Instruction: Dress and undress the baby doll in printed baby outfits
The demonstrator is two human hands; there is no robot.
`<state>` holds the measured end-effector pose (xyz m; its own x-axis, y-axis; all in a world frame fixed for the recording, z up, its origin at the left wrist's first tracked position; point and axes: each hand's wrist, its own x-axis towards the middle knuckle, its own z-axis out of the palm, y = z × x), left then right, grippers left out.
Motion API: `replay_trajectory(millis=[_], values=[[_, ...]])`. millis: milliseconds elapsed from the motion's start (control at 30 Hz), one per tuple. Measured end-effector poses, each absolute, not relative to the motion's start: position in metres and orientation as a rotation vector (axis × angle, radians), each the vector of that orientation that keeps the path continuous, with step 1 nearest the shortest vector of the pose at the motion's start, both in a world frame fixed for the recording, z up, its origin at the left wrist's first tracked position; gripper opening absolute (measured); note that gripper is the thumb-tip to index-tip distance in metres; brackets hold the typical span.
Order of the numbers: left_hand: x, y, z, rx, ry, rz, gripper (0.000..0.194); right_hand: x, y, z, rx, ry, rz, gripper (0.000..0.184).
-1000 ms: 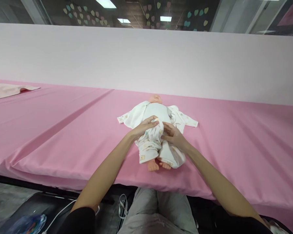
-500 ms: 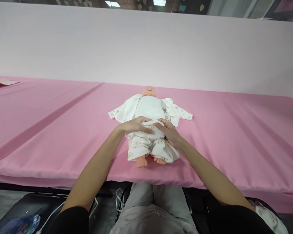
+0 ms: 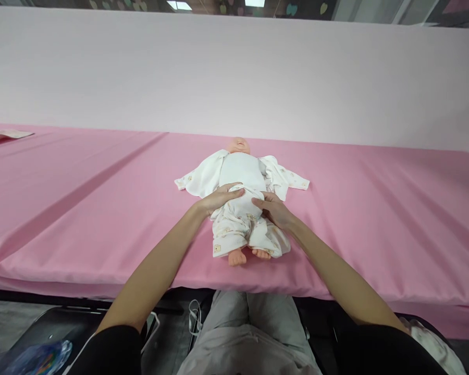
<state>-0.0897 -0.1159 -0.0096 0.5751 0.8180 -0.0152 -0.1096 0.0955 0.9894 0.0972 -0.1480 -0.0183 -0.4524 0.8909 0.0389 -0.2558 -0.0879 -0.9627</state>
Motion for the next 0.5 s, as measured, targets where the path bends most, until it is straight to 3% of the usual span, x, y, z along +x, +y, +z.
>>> replay_trajectory(millis=[200,367,500], values=[[-0.0879,-0.1136,-0.0076,1.182,0.597,0.764,0.043,0.1008,-0.1531,-0.0115,-0.740,-1.376,1.611,0.034],[-0.0846,-0.1110,-0.0129,1.085,0.633,0.843,0.033,0.1058,-0.1481,-0.0185,-0.932,-1.796,1.292,0.031],[-0.0889,-0.1140,-0.0079,1.280,0.670,0.766,0.040,0.1021,-0.1449,-0.0211,-0.959,-1.679,1.248,0.025]])
